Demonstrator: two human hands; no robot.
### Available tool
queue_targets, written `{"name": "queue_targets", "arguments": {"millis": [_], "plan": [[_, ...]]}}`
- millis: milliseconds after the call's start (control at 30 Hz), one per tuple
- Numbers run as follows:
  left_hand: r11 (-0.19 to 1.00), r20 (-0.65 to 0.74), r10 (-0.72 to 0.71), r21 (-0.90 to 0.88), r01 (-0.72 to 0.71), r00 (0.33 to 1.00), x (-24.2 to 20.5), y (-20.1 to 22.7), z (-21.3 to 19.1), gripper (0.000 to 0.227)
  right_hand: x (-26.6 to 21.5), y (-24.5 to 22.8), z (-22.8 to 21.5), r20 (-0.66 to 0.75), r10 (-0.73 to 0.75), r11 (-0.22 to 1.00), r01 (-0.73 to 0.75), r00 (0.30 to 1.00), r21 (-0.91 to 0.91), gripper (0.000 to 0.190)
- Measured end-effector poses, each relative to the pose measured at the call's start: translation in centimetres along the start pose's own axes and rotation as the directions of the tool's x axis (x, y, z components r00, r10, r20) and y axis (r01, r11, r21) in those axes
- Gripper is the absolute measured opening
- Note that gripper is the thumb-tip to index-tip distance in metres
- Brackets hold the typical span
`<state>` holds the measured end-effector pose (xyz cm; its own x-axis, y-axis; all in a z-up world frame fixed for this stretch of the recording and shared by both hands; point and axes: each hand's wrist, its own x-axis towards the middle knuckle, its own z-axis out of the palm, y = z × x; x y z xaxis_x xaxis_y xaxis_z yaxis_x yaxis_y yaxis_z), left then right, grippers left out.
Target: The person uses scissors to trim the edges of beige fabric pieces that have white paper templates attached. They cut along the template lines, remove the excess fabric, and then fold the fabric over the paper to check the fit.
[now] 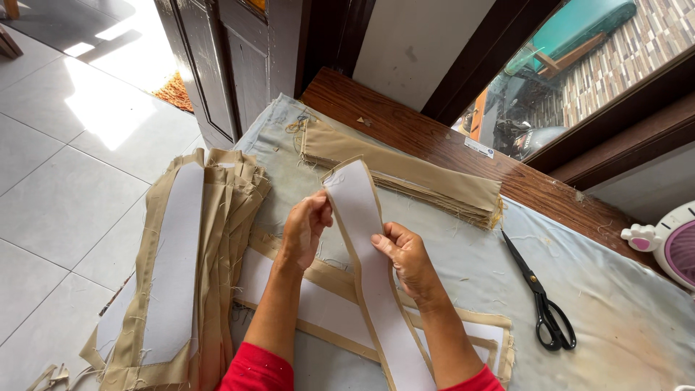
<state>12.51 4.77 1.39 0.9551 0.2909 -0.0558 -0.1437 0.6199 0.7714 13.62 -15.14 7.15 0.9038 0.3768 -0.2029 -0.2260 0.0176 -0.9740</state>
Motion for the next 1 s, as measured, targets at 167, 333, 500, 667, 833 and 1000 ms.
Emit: {"name": "queue_targets", "arguments": {"millis": [167, 333, 500, 667, 833, 1000], "plan": [[0.978, 0.072, -0.072, -0.190, 0.084, 0.995, -0.9, 2.6, 2.1, 0.048, 1.3, 2.1, -1.9, -0.002, -0.036, 0.995, 0.036, 0.999, -0.095, 0.011], [0.974, 0.008, -0.170, -0.148, 0.169, 0.985, 1.2, -2.0, 0.9, 0.040, -1.6, -2.3, 0.8, 0.131, -0.045, 0.993, 0.058, 0.990, -0.099, 0.007], [0.956, -0.035, -0.248, -0.173, 0.238, 0.968, 0.2, -0.9, 2.0, 0.029, -2.1, -2.7, 1.0, 0.204, -0.023, 0.996, 0.040, 0.979, -0.083, 0.007], [0.990, -0.046, -0.136, 0.016, 0.137, 0.990, -3.1, 2.5, 4.9, 0.025, -1.2, -0.8, -0.1, 0.108, -0.275, 0.958, 0.281, 0.955, -0.050, 0.018], [0.969, 0.029, -0.126, 0.217, 0.117, 0.992, -7.7, 5.3, 9.9, 0.018, -2.4, -2.9, 0.1, -0.150, -0.519, 0.852, 0.523, 0.841, -0.013, 0.021], [0.953, 0.059, -0.116, 0.286, 0.095, 0.991, -9.0, 4.5, 10.6, 0.027, -3.2, -3.0, -0.1, -0.229, -0.713, 0.700, 0.693, 0.663, -0.175, 0.019]]}}
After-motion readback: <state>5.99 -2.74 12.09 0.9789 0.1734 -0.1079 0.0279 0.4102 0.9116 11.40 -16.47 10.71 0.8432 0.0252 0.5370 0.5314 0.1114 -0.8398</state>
